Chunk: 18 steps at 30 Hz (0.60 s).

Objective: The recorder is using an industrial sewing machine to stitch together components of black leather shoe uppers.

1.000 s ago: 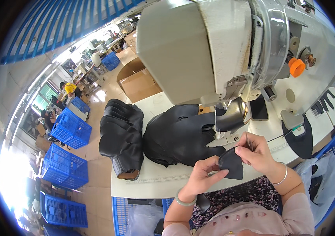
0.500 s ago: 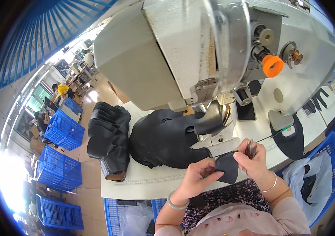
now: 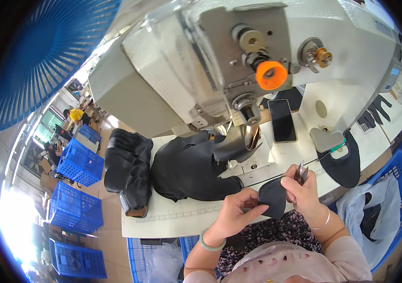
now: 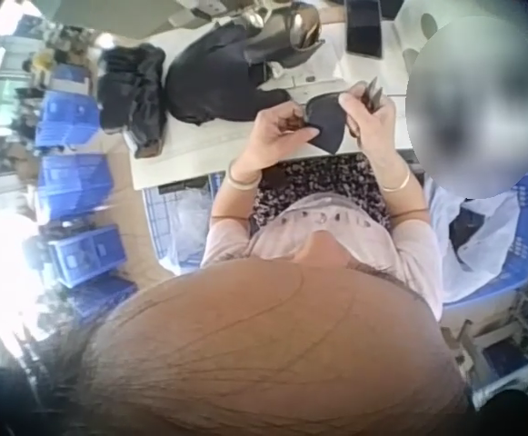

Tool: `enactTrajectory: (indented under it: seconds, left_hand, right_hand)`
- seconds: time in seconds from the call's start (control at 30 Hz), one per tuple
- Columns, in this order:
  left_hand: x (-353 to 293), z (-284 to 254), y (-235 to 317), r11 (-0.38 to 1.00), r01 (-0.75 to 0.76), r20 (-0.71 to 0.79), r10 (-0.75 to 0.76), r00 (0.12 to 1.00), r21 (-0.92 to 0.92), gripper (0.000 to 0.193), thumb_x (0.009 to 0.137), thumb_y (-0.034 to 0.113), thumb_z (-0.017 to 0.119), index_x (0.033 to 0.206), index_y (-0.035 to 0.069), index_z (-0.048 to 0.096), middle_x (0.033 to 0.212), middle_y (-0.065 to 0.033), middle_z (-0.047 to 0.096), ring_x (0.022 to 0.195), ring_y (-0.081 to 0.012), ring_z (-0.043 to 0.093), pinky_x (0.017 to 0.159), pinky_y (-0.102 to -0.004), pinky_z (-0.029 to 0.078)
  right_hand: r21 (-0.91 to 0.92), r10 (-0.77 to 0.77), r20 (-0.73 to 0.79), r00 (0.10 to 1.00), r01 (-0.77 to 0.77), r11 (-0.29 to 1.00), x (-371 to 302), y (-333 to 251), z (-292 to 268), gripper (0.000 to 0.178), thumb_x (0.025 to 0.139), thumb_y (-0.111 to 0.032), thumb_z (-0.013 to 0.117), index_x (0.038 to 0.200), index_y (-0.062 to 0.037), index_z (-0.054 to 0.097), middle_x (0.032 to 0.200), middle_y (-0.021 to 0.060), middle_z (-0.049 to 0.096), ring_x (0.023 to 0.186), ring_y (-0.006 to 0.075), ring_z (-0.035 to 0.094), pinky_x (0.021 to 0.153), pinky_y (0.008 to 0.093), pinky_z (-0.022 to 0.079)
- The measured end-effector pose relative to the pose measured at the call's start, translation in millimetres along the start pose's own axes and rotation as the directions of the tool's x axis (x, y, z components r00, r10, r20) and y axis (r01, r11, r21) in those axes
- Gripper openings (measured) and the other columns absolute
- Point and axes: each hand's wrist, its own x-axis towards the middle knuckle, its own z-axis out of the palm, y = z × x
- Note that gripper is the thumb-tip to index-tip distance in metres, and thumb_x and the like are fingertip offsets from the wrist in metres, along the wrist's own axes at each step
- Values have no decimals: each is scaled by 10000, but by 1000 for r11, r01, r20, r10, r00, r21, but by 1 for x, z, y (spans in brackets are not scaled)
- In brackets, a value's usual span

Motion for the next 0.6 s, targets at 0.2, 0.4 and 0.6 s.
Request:
enactTrajectory:
  seconds: [0.2,0.4,0.6]
  left_hand:
    - [8,20,9,665,-128,-23,213,977,735,380,730,-25,680,1099,31,609,980,-139,676,835,-281,666,755,-340,524]
    - [25,54,-8,416,-352,123,485,866,839,378,664,-47,640,1017,81,678,1009,-80,674,882,-264,646,807,-365,510]
    - [40,90,-24,76,-387,267,604,751,919,341,756,102,644,1095,126,669,1198,-88,604,1089,-288,568,930,-466,430]
  right_hand:
    - [-19,-279,-290,915,286,958,-11,-19,-56,132,822,-76,682,805,-27,561,566,-17,496,382,39,372,347,198,268]
    - [-208,-428,-75,901,405,890,-38,-45,-138,163,840,-94,637,839,68,626,494,66,540,351,112,487,332,218,311]
    - [-204,-554,-39,832,536,819,-51,-59,-182,162,807,-93,610,793,65,639,588,97,606,382,124,534,353,200,346]
